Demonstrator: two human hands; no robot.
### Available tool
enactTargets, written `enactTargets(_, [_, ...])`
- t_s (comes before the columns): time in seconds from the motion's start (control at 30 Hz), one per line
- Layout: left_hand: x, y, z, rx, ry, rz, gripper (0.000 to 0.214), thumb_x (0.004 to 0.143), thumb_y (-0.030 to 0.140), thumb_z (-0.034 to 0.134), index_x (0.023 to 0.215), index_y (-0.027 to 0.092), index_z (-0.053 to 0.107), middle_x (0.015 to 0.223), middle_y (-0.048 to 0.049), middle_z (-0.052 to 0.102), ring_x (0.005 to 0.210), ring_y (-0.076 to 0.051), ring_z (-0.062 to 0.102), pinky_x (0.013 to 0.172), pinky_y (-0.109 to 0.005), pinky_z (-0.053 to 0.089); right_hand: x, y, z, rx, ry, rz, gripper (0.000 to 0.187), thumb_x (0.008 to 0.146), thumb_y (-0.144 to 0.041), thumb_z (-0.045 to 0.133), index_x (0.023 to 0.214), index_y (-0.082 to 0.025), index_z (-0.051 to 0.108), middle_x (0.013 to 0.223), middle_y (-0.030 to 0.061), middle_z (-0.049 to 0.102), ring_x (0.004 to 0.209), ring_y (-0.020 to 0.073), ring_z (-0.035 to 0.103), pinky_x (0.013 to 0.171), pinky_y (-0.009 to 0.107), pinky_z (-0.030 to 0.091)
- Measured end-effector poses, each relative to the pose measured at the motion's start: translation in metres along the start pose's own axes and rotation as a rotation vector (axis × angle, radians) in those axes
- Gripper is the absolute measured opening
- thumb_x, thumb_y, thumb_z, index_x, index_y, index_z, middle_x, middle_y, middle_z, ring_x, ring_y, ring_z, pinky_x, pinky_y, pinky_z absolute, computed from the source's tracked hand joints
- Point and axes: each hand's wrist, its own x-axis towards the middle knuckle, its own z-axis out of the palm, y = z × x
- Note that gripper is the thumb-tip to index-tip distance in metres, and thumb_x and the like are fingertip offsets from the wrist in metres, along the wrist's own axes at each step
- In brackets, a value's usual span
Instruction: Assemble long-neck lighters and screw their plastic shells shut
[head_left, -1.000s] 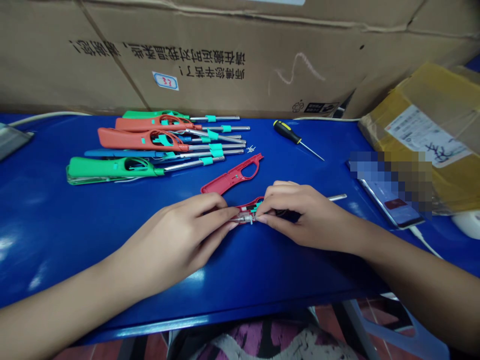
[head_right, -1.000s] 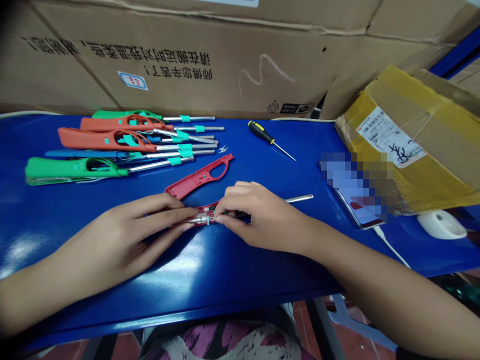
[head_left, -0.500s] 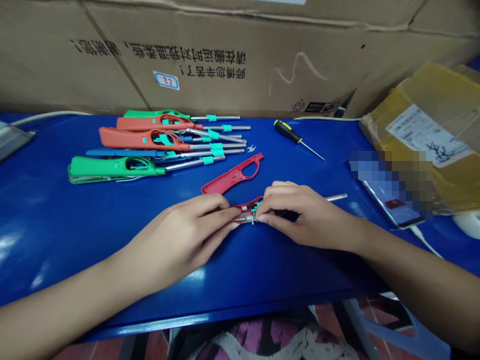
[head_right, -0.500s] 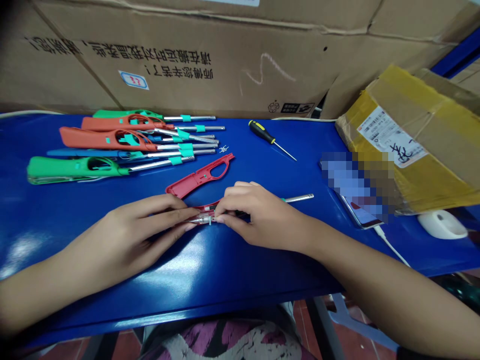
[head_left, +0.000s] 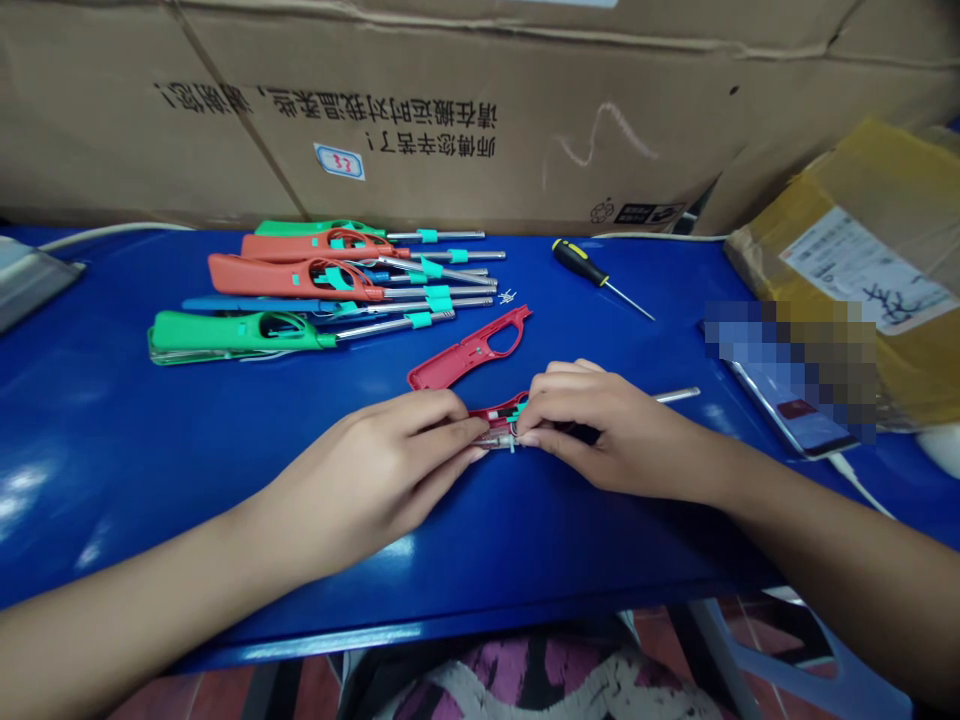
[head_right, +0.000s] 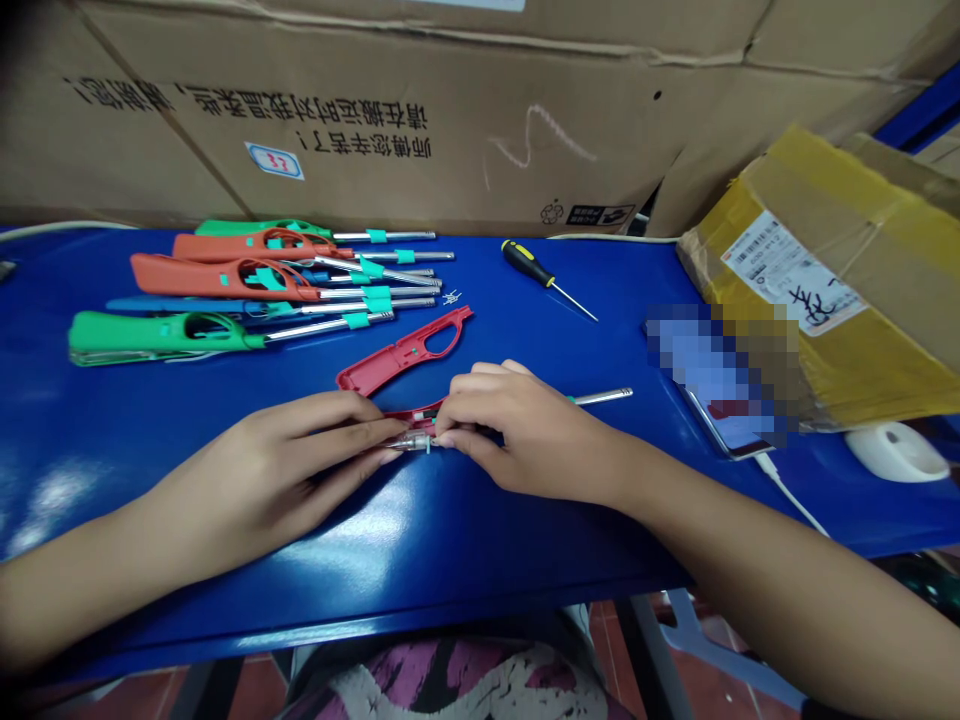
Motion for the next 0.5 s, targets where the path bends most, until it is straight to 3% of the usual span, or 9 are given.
enactTargets(0.5, [0.002, 0.0, -0.009, -0.011, 0.025, -0.06, 0.024, 0.1, 0.019, 0.061, 0.122, 0.02, 0.068, 0.107, -0.003, 0.067, 0.093, -0.013, 0.067, 0.084, -0.026, 0.055, 0.002, -0.005, 0.0, -0.005, 0.096, 0.087, 0.013, 0.097, -0.022, 0.06, 0.09, -0.021, 0.07, 0.088, -0.0027, 0.071, 0.08, 0.0123, 0.061, 0.08, 0.033, 0.036])
